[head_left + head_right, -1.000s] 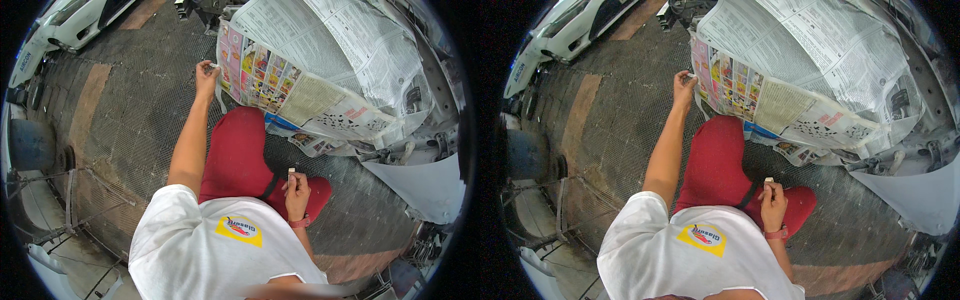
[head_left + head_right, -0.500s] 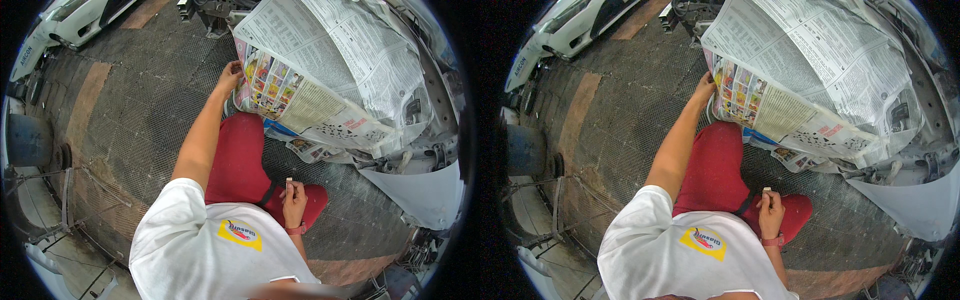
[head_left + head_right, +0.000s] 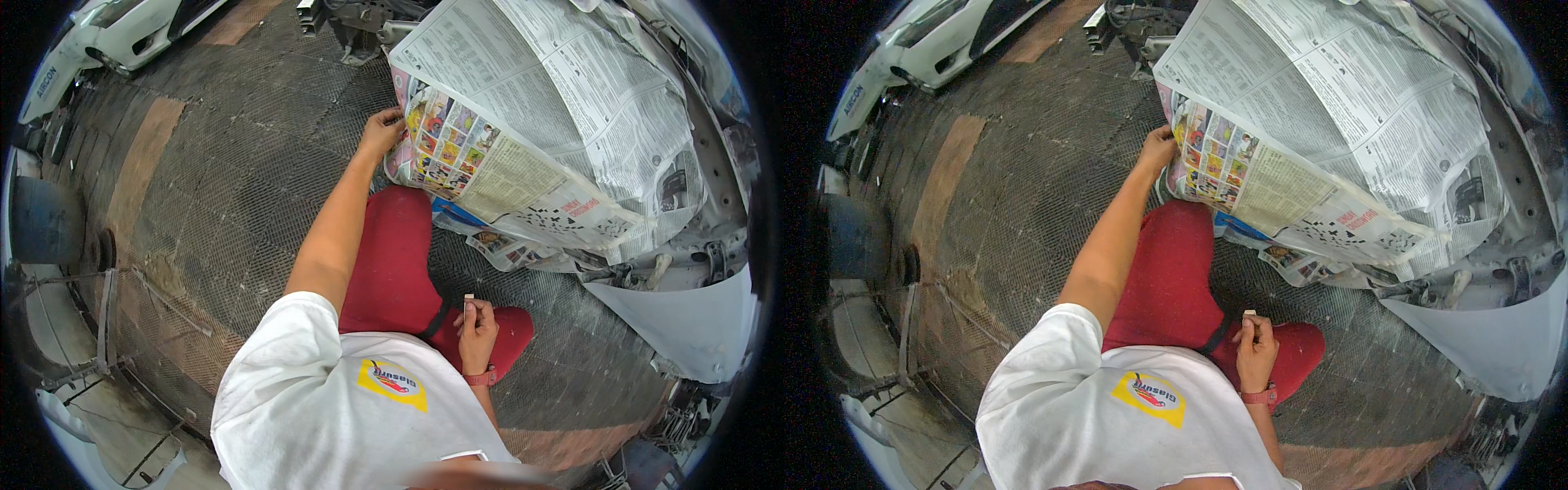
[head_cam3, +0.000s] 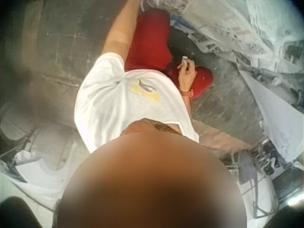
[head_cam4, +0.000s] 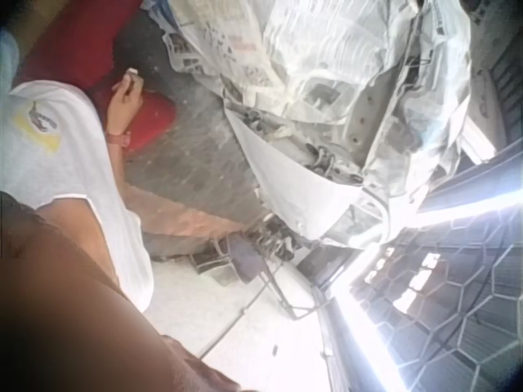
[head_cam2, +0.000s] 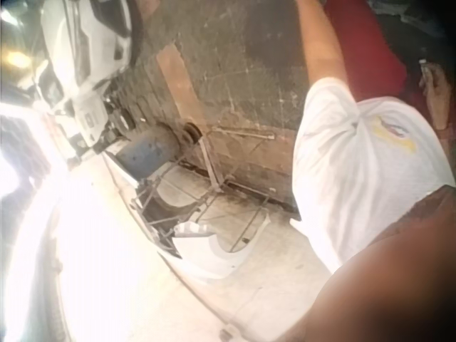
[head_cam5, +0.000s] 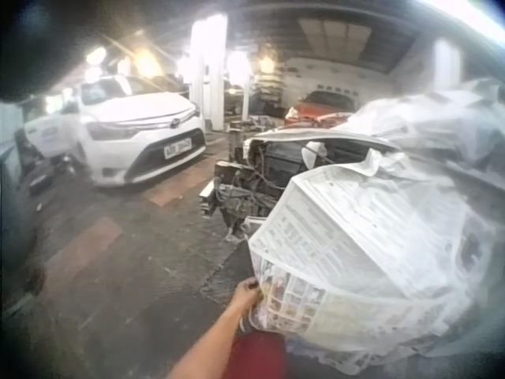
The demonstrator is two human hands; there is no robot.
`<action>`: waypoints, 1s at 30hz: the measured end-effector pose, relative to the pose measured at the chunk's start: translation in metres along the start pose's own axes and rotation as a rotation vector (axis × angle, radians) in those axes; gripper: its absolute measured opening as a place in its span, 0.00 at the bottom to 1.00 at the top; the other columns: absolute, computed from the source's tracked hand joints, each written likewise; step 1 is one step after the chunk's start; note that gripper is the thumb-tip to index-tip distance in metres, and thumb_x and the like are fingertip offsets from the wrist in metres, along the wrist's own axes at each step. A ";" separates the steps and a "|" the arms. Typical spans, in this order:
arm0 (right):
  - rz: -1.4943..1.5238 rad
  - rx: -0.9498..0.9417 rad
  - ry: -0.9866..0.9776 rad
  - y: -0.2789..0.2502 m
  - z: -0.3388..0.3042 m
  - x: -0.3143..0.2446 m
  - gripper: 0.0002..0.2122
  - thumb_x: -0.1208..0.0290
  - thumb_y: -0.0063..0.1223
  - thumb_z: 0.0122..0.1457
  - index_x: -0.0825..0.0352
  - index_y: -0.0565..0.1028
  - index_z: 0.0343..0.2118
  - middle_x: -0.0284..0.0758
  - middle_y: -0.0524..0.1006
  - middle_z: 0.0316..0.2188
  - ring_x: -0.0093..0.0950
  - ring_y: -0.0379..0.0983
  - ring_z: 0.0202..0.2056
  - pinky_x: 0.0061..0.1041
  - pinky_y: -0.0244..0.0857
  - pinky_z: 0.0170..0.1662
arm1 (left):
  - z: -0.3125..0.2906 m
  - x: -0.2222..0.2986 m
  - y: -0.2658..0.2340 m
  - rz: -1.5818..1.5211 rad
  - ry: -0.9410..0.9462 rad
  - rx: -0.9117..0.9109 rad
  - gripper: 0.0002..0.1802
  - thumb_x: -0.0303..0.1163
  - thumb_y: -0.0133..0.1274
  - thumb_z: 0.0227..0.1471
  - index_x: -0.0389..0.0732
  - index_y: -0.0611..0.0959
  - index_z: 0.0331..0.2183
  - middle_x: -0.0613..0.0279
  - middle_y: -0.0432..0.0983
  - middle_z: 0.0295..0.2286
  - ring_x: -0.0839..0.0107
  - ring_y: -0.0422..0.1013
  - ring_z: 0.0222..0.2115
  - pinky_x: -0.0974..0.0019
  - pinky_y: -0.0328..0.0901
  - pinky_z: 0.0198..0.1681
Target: The person covers a white car with newspaper sheets and secures them using masking tape. They work around the vehicle, taping newspaper to the hood, roof, and door areas to protect surfaces during preparation.
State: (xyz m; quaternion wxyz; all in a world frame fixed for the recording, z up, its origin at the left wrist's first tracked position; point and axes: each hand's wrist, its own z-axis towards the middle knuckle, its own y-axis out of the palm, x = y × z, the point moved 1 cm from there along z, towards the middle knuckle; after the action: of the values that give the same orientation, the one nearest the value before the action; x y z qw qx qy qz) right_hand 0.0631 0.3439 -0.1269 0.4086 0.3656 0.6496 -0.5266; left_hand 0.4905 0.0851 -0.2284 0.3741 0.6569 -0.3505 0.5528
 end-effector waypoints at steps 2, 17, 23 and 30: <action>0.011 -0.010 0.023 0.002 0.001 -0.001 0.08 0.69 0.53 0.77 0.68 0.79 0.44 0.29 0.79 0.21 0.12 0.68 0.20 0.17 0.58 0.23 | -0.006 0.000 -0.002 0.201 0.061 0.009 0.20 0.36 0.65 0.60 0.38 0.90 0.52 0.52 0.84 0.56 0.57 0.78 0.58 0.60 0.68 0.64; -0.001 -0.023 0.055 0.004 0.002 -0.009 0.09 0.68 0.53 0.76 0.68 0.79 0.43 0.29 0.78 0.20 0.14 0.67 0.20 0.21 0.60 0.24 | 0.005 -0.013 0.000 0.885 0.211 -0.069 0.33 0.54 0.32 0.74 0.51 0.81 0.64 0.48 0.62 0.72 0.45 0.57 0.73 0.35 0.47 0.74; 0.073 -0.056 0.055 0.004 0.007 -0.017 0.15 0.69 0.52 0.76 0.66 0.78 0.62 0.30 0.78 0.23 0.14 0.69 0.23 0.20 0.62 0.26 | -0.015 0.024 -0.013 0.581 0.164 0.221 0.35 0.52 0.36 0.76 0.41 0.66 0.73 0.34 0.60 0.70 0.40 0.60 0.70 0.42 0.54 0.73; 0.048 -0.262 0.017 -0.003 0.019 -0.056 0.41 0.77 0.47 0.73 0.63 0.36 0.81 0.37 0.82 0.39 0.31 0.78 0.37 0.29 0.73 0.50 | -0.245 0.071 0.028 0.292 0.399 0.038 0.21 0.32 0.57 0.68 0.36 0.79 0.59 0.54 0.82 0.50 0.63 0.78 0.52 0.60 0.72 0.55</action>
State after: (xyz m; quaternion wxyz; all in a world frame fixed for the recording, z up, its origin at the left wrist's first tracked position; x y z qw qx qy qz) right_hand 0.0855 0.3222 -0.0764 0.4598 0.3288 0.7074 -0.4243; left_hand 0.3626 0.2834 -0.1285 0.3396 0.4842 -0.3506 0.7262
